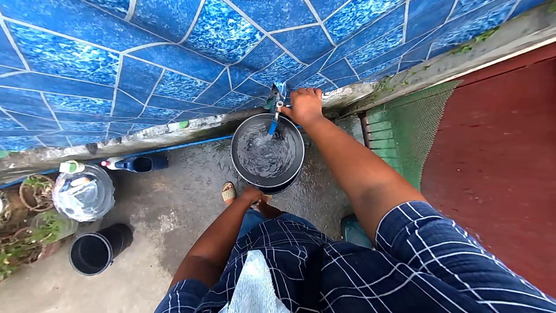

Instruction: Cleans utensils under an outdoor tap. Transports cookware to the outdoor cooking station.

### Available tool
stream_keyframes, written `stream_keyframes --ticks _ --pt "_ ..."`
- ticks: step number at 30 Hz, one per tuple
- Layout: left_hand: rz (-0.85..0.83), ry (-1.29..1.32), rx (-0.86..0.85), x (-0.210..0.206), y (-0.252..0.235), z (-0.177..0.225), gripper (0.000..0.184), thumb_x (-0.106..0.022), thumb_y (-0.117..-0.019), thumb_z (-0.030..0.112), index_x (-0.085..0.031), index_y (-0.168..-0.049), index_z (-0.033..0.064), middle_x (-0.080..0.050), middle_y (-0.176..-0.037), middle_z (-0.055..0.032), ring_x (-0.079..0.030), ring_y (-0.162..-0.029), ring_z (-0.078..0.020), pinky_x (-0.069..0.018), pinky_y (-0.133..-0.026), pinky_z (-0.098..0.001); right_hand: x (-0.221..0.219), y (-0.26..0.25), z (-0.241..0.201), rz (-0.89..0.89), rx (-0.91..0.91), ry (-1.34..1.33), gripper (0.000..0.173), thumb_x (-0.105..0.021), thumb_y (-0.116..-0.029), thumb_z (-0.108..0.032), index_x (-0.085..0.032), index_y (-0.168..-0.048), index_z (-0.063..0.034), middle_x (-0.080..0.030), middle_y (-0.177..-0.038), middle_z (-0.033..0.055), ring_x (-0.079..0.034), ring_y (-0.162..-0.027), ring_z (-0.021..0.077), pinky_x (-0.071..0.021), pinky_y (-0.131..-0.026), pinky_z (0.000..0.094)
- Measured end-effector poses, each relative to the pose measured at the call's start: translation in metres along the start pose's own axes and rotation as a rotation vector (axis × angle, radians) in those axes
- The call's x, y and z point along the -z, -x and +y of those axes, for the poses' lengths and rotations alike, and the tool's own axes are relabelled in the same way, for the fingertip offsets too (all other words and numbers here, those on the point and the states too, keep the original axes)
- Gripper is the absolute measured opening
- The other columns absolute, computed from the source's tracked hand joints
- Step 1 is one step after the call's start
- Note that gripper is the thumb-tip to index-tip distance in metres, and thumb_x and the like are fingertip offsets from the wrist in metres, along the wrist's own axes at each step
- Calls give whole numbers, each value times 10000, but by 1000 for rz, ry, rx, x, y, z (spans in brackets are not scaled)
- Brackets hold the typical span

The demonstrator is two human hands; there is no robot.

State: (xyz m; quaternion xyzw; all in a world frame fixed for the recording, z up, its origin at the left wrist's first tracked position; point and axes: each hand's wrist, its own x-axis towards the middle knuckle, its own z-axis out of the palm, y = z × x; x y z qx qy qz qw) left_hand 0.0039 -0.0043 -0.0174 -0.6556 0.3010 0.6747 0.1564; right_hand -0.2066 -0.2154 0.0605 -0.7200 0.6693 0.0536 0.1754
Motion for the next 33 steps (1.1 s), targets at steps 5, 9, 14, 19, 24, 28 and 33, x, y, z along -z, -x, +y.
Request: stream_keyframes --ticks 5,9,14,19,24,28,33 --pt "5 -15 -5 0 -1 -1 376 -573 -1031 186 -491 -1336 -18 -579 -907 -64 -572 -685 -100 -510 -671 -259 0 0 0 -11 7 19 575 -663 -982 -488 -671 -1238 26 -647 -1314 246 -554 -1297 444 -340 -1106 641" --pt "-1 -12 1 1 0 0 386 -571 -1033 185 -485 -1350 -19 -582 -916 -66 -570 -694 -103 -508 -679 -263 -1 -1 0 -7 8 30 578 -656 -983 -496 -673 -1235 25 -650 -1308 244 -557 -1294 442 -342 -1104 641" --pt "12 -3 -12 2 -3 -2 394 -580 -1028 177 -474 -1352 -20 -576 -908 -63 -567 -685 -97 -504 -670 -255 -1 -1 0 -6 14 33 560 -663 -983 -478 -676 -1226 26 -651 -1305 245 -560 -1290 444 -345 -1098 646" --pt "13 -15 -5 3 -2 -2 403 -577 -1032 184 -472 -1363 -20 -580 -927 -71 -573 -700 -103 -508 -685 -261 -1 -1 1 0 16 33 561 -666 -981 -481 -677 -1228 23 -653 -1302 245 -562 -1287 447 -349 -1095 647" --pt "23 -18 -3 4 -3 -3 378 -573 -1029 187 -503 -1333 -26 -599 -952 -91 -590 -737 -127 -521 -710 -293 0 0 0 -7 14 22 577 -660 -984 -487 -673 -1230 34 -647 -1309 261 -552 -1300 458 -333 -1112 660" --pt "20 -24 -10 3 0 -3 360 -580 -1021 183 -520 -1311 -21 -599 -945 -78 -588 -731 -119 -520 -707 -288 0 1 -1 -9 8 24 576 -659 -983 -495 -681 -1227 26 -650 -1304 261 -553 -1299 457 -338 -1108 657" --pt "17 -2 -18 1 0 -2 386 -583 -1022 174 -491 -1345 -16 -589 -935 -73 -582 -711 -107 -514 -683 -264 0 -1 0 -10 15 37 566 -658 -985 -491 -684 -1231 17 -652 -1308 252 -554 -1299 452 -339 -1101 659"
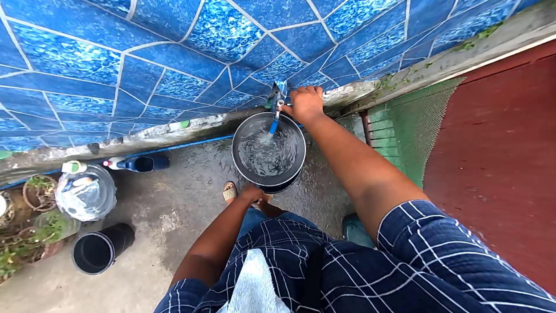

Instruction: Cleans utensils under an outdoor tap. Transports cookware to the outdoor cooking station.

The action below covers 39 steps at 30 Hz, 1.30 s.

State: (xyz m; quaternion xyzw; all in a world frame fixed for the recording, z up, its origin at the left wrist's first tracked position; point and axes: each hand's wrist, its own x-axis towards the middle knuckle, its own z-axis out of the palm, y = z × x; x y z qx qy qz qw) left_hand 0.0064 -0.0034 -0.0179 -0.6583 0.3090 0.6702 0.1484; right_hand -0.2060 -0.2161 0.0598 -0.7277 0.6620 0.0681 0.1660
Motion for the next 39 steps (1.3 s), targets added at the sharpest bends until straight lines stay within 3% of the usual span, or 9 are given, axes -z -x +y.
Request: stream_keyframes --ticks 19,26,32,35,39 --pt "15 36 6 -4 -7 0 404 -586 -1024 179 -469 -1364 -6 -582 -919 -64 -579 -686 -93 -509 -650 -248 1 2 -3 -19 -13 14 574 -631 -995 -504 -682 -1254 6 -655 -1308 255 -544 -1314 451 -321 -1116 654" --pt "8 40 2 -3 -7 1 407 -580 -1034 173 -454 -1372 -17 -569 -891 -58 -564 -667 -90 -502 -636 -240 -4 4 -12 -40 -55 7 567 -569 -1029 -505 -704 -1184 24 -690 -1244 246 -567 -1294 435 -351 -1092 630" --pt "11 13 -7 -4 -7 1 417 -588 -1029 189 -464 -1373 -12 -582 -914 -64 -579 -696 -93 -512 -664 -249 3 5 -16 -80 -85 -4 531 -575 -1029 -477 -693 -1252 -9 -664 -1319 230 -530 -1349 429 -339 -1111 647" --pt "7 9 -2 -4 -8 1 416 -589 -1029 191 -466 -1371 -11 -582 -911 -62 -578 -692 -95 -511 -663 -251 8 7 -17 -106 -95 -29 500 -644 -1000 -414 -672 -1297 -13 -640 -1351 238 -513 -1356 444 -331 -1107 668" --pt "4 7 7 -4 -6 2 395 -589 -1027 189 -478 -1349 -11 -579 -911 -58 -575 -684 -91 -510 -657 -247 11 9 -18 -107 -77 42 578 -591 -1017 -494 -666 -1283 13 -650 -1327 248 -530 -1336 439 -333 -1111 640"
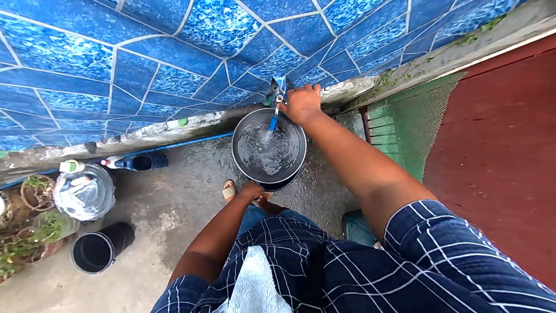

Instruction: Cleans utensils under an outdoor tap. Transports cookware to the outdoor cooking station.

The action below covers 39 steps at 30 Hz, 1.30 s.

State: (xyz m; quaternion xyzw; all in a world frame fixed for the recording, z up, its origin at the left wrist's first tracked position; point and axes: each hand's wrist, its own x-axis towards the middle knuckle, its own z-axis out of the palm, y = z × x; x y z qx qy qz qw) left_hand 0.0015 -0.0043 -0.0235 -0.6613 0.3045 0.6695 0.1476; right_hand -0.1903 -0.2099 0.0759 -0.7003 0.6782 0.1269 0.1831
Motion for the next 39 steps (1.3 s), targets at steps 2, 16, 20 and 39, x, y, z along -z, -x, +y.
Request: stream_keyframes --ticks 2,16,20,39 --pt "1 -11 3 0 1 1 380 -587 -1025 191 -493 -1334 -9 -582 -902 -55 -576 -678 -92 -509 -655 -247 1 0 -1 3 28 55 589 -570 -1026 -501 -675 -1248 34 -661 -1294 261 -539 -1320 445 -331 -1108 634" --pt "-4 -16 -1 -2 -2 1 384 -578 -1022 170 -489 -1339 -26 -583 -910 -67 -575 -693 -104 -510 -673 -263 -1 -4 0 -3 95 133 513 -545 -1055 -423 -707 -1151 54 -684 -1231 274 -573 -1270 459 -342 -1086 642" --pt "-9 -27 -11 -2 -2 2 390 -585 -1023 181 -485 -1339 -24 -582 -897 -62 -574 -680 -94 -509 -667 -254 0 -3 -6 -26 93 154 502 -506 -1076 -394 -714 -1136 59 -689 -1225 273 -573 -1276 456 -336 -1100 637" --pt "-28 -98 -20 -1 3 -6 402 -601 -1018 195 -500 -1337 -28 -591 -936 -71 -573 -713 -100 -508 -705 -272 -8 -3 -45 -150 -384 -344 541 -378 -1100 -424 -707 -1120 5 -687 -1258 229 -655 -1217 382 -510 -944 621"
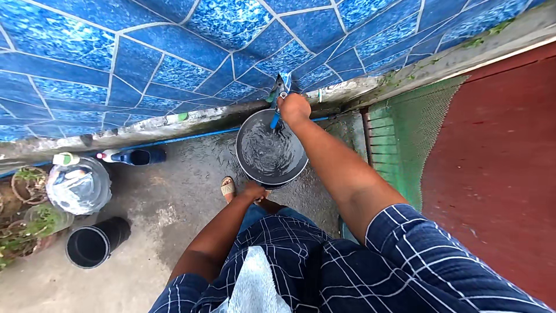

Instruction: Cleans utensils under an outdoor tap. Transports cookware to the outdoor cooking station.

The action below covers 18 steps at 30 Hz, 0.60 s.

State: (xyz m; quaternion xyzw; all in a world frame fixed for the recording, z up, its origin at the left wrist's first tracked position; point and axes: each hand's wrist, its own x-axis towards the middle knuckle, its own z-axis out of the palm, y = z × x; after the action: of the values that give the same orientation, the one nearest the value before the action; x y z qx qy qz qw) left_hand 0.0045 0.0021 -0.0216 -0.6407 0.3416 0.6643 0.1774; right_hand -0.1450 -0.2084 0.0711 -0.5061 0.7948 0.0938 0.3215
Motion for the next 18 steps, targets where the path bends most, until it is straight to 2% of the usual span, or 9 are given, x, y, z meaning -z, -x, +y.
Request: stream_keyframes --ticks 2,5,7,9,11,13,15,17,18 --pt "-4 5 3 0 1 -2 391 -593 -1024 199 -505 -1327 -31 -589 -931 -73 -572 -714 -104 -511 -710 -276 -2 -1 11 4 41 -46 576 -332 -1116 -442 -705 -1139 -3 -688 -1253 235 -652 -1219 395 -503 -955 635" --pt "-2 16 20 -1 1 -5 386 -586 -1026 203 -521 -1323 -35 -603 -946 -90 -579 -738 -125 -514 -735 -301 -25 19 43 -3 107 -274 728 -269 -1118 -526 -691 -1122 67 -669 -1204 312 -631 -1196 465 -464 -990 673" --pt "-6 26 25 -3 0 -7 382 -583 -1029 204 -526 -1321 -36 -603 -953 -95 -577 -742 -131 -514 -738 -304 -66 50 66 -175 116 -275 758 -263 -1119 -526 -667 -1174 113 -642 -1233 363 -603 -1232 508 -437 -1037 689" --pt "-9 49 30 -6 -2 -10 363 -573 -1037 205 -531 -1314 -26 -593 -922 -73 -564 -708 -113 -508 -706 -283 -125 78 91 -482 74 -165 796 -248 -1110 -558 -644 -1244 119 -634 -1266 357 -610 -1226 493 -449 -1058 663" --pt "-6 69 27 -11 -2 -13 343 -571 -1038 202 -540 -1294 -25 -585 -898 -58 -550 -679 -100 -501 -688 -271 -175 95 110 -766 -47 -147 866 -180 -1087 -632 -639 -1240 86 -668 -1166 278 -662 -1038 380 -506 -951 537" --pt "1 86 -4 -15 -2 -19 333 -582 -1033 197 -552 -1268 -38 -583 -907 -66 -547 -693 -105 -497 -695 -277 -196 105 118 -982 -230 -359 894 -145 -1063 -683 -558 -1388 41 -644 -1306 261 -643 -1157 393 -479 -1002 551" --pt "6 95 -47 -23 -4 -29 353 -603 -1022 216 -577 -1252 -50 -610 -973 -112 -581 -796 -161 -508 -774 -339 -215 111 122 -1076 -354 -568 873 -183 -1052 -700 -466 -1482 6 -585 -1400 268 -588 -1256 421 -446 -1035 608" --pt "0 108 -82 -29 -5 -39 377 -596 -1021 231 -591 -1263 -59 -640 -1088 -188 -620 -946 -251 -506 -893 -443 -230 120 115 -1073 -468 -729 774 -260 -1071 -645 -413 -1518 -32 -547 -1422 261 -572 -1258 402 -458 -1026 596" --pt "2 113 -98 -31 -3 -43 373 -583 -1026 232 -590 -1268 -53 -639 -1101 -193 -620 -959 -259 -501 -901 -456 -235 125 108 -1047 -524 -806 713 -291 -1082 -607 -408 -1511 -50 -542 -1395 250 -583 -1220 380 -478 -1000 567"
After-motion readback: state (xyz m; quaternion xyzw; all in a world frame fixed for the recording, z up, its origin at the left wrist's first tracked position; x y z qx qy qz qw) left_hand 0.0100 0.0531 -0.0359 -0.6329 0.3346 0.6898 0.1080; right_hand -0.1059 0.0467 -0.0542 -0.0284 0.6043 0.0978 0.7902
